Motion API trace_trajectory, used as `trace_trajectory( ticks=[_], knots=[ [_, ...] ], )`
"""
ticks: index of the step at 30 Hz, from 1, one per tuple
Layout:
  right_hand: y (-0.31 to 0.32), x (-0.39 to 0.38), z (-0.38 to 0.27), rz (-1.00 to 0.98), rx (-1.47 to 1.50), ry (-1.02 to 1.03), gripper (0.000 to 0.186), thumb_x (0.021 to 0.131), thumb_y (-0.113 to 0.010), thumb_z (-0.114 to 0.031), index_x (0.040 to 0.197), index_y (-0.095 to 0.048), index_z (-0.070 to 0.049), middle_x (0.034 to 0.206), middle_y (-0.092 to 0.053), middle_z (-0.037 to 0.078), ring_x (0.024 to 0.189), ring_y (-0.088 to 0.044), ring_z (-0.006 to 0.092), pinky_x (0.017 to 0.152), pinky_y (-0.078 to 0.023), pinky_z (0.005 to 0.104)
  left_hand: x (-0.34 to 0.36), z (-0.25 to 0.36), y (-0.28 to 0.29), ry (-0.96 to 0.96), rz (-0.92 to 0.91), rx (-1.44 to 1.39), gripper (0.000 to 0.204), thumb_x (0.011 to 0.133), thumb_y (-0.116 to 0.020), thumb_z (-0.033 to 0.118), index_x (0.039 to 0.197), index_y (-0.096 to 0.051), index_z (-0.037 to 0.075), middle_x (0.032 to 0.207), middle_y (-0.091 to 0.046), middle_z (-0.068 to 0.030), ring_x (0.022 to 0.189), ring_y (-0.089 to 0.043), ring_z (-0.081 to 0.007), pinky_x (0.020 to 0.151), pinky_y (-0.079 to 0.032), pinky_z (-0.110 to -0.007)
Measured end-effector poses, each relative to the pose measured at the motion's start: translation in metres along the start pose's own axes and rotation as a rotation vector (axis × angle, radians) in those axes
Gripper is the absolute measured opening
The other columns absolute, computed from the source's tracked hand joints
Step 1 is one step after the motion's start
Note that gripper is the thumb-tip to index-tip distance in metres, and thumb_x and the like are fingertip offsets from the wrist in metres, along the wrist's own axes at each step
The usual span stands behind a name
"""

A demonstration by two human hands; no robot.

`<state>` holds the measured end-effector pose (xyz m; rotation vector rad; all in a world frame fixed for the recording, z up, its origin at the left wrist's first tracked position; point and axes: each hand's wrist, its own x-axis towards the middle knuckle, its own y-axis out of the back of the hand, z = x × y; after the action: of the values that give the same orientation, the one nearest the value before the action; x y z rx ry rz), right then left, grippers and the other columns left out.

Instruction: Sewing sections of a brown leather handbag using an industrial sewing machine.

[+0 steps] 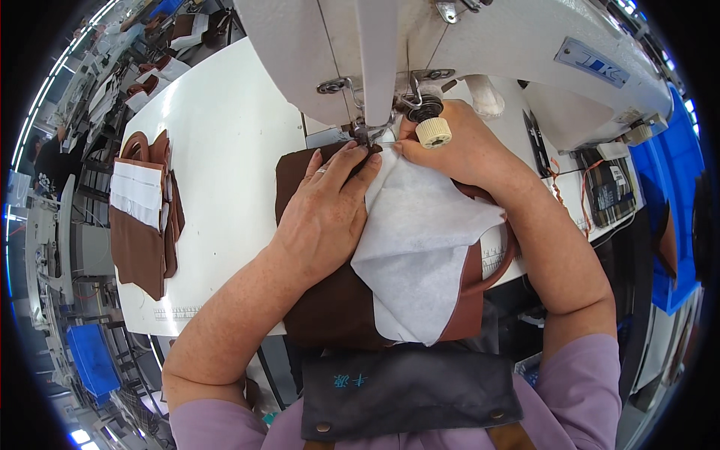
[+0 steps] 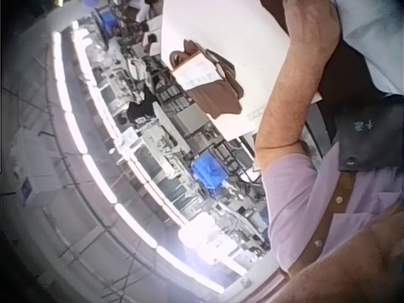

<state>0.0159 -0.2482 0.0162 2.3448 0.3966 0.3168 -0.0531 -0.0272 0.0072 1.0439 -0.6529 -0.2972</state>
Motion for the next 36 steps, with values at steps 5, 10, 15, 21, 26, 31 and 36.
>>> trace_trajectory(
  ticks=[5, 10, 15, 21, 26, 31, 36],
  knots=[
    [-0.005, -0.001, 0.006, 0.043, 0.06, 0.003, 0.015, 0.08, -0.075, -0.014, 0.08, -0.065, -0.001, 0.071, -0.066, 0.003, 0.066, -0.057, 0.0118, 0.065, -0.048, 0.0305, -0.002, -0.001, -0.001, -0.002, -0.003, 0.011, 0.043, 0.088, -0.056, -0.005, 0.131, -0.061, 0.0, 0.131, -0.054, -0.0182, 0.126, -0.054, -0.0374, 0.111, -0.04, -0.053],
    [-0.004, 0.001, 0.002, 0.009, 0.093, -0.026, 0.014, 0.08, -0.074, -0.012, 0.08, -0.065, -0.001, 0.072, -0.065, 0.002, 0.068, -0.057, 0.01, 0.065, -0.048, 0.0285, -0.002, -0.004, 0.0, -0.016, -0.005, 0.007, 0.045, 0.087, -0.056, -0.006, 0.131, -0.061, 0.0, 0.129, -0.055, -0.0185, 0.125, -0.054, -0.0372, 0.111, -0.04, -0.052],
    [-0.008, 0.002, 0.007, 0.029, 0.088, -0.074, 0.014, 0.081, -0.075, -0.011, 0.081, -0.065, -0.001, 0.073, -0.065, 0.001, 0.07, -0.058, 0.0084, 0.067, -0.048, 0.0265, 0.0, -0.013, -0.001, -0.041, 0.018, -0.014, 0.044, 0.086, -0.056, -0.006, 0.129, -0.062, -0.001, 0.126, -0.056, -0.0184, 0.122, -0.056, -0.0362, 0.111, -0.041, -0.05],
    [-0.005, 0.003, 0.008, -0.026, 0.007, -0.075, 0.037, 0.081, -0.074, -0.033, 0.104, -0.07, -0.004, 0.093, -0.073, 0.014, 0.087, -0.071, 0.028, 0.077, -0.054, 0.0376, 0.001, -0.015, -0.001, -0.067, 0.04, -0.014, 0.044, 0.086, -0.057, -0.005, 0.129, -0.063, 0.001, 0.126, -0.056, -0.0176, 0.119, -0.058, -0.0357, 0.113, -0.04, -0.05],
    [-0.006, 0.003, 0.008, -0.015, 0.045, -0.083, 0.037, 0.081, -0.074, -0.032, 0.103, -0.07, -0.003, 0.091, -0.073, 0.015, 0.085, -0.071, 0.0284, 0.076, -0.054, 0.0376, 0.001, -0.015, -0.001, -0.057, 0.036, -0.006, 0.043, 0.086, -0.057, -0.004, 0.129, -0.063, 0.002, 0.126, -0.056, -0.017, 0.118, -0.058, -0.0352, 0.113, -0.041, -0.05],
    [-0.006, 0.002, 0.012, -0.001, 0.042, -0.105, 0.038, 0.081, -0.074, -0.033, 0.103, -0.07, -0.003, 0.091, -0.072, 0.015, 0.085, -0.071, 0.0292, 0.076, -0.054, 0.0381, 0.002, -0.014, -0.003, -0.062, 0.04, -0.016, 0.045, 0.085, -0.058, -0.003, 0.129, -0.063, 0.003, 0.127, -0.056, -0.0166, 0.118, -0.059, -0.0348, 0.112, -0.041, -0.05],
    [-0.005, 0.001, 0.002, 0.025, -0.01, -0.064, 0.035, 0.082, -0.074, -0.034, 0.097, -0.07, -0.003, 0.086, -0.072, 0.013, 0.079, -0.07, 0.0273, 0.072, -0.054, 0.0376, -0.001, -0.015, -0.003, -0.05, 0.055, -0.007, 0.044, 0.085, -0.057, -0.003, 0.129, -0.063, 0.003, 0.128, -0.056, -0.0162, 0.119, -0.058, -0.0346, 0.112, -0.041, -0.052]
  ],
)
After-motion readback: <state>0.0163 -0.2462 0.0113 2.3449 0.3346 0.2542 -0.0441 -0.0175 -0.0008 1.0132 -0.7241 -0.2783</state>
